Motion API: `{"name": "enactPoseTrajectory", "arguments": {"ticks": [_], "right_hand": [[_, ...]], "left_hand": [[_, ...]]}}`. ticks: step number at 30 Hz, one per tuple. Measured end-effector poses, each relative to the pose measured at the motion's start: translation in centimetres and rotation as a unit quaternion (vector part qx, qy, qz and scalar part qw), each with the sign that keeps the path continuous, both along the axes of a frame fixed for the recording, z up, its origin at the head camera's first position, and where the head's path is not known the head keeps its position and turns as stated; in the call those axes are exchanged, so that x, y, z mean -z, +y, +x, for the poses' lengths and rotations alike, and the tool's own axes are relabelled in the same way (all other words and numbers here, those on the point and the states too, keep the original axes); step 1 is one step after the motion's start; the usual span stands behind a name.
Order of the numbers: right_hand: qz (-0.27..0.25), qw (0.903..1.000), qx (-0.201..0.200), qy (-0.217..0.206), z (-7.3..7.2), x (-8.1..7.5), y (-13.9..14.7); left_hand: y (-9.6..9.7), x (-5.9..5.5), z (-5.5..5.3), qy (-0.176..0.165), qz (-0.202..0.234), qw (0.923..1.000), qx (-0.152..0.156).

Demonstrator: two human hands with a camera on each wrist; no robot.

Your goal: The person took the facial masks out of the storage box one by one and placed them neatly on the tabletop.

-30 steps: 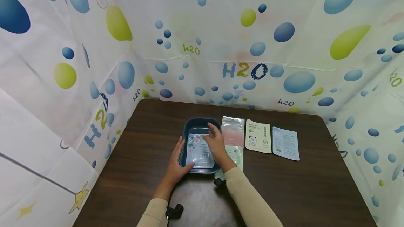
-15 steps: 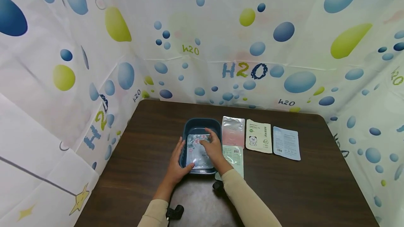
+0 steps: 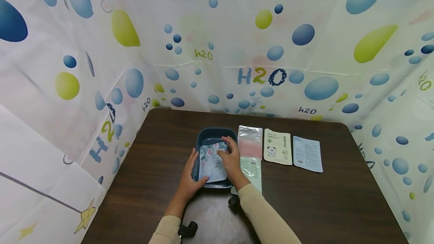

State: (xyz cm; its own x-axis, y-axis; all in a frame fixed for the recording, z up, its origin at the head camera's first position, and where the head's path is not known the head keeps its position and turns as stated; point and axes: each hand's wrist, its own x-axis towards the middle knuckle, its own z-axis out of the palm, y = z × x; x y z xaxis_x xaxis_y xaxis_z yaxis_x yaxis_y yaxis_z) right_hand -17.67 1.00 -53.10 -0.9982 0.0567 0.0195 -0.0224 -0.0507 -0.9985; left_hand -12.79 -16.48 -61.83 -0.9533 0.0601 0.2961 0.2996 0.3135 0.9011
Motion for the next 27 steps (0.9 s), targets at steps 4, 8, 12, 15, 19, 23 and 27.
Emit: {"name": "enactPoseTrajectory", "arguments": {"ticks": [4, 8, 12, 15, 19, 23, 27], "right_hand": [[-0.033, 0.999, -0.025, -0.019, -0.6, 1.2, 0.3], [-0.027, 0.9959, -0.069, -0.052, -1.2, 2.5, 0.3], [-0.008, 0.9913, -0.104, -0.08, -1.4, 2.7, 0.4], [0.002, 0.99, -0.108, -0.091, -1.5, 2.7, 0.3], [0.017, 0.9908, -0.102, -0.087, -1.6, 2.8, 0.1], [0.046, 0.9911, -0.094, -0.081, -1.6, 3.2, 0.1], [0.066, 0.9909, -0.095, -0.069, -1.5, 3.3, 0.0]], "left_hand": [[0.0, 0.1, 0.0, 0.001, 0.008, 1.0, 0.002], [0.0, 0.0, 0.1, 0.006, 0.008, 0.9999, 0.004], [0.0, -0.1, 0.1, 0.003, 0.005, 1.0, 0.003], [0.0, -0.2, 0.1, -0.001, 0.005, 1.0, 0.003], [0.0, -0.3, 0.1, -0.001, 0.004, 1.0, 0.003], [0.0, -0.3, 0.1, -0.001, 0.002, 1.0, 0.002], [0.0, -0.4, 0.2, -0.005, 0.004, 1.0, 0.001]]}}
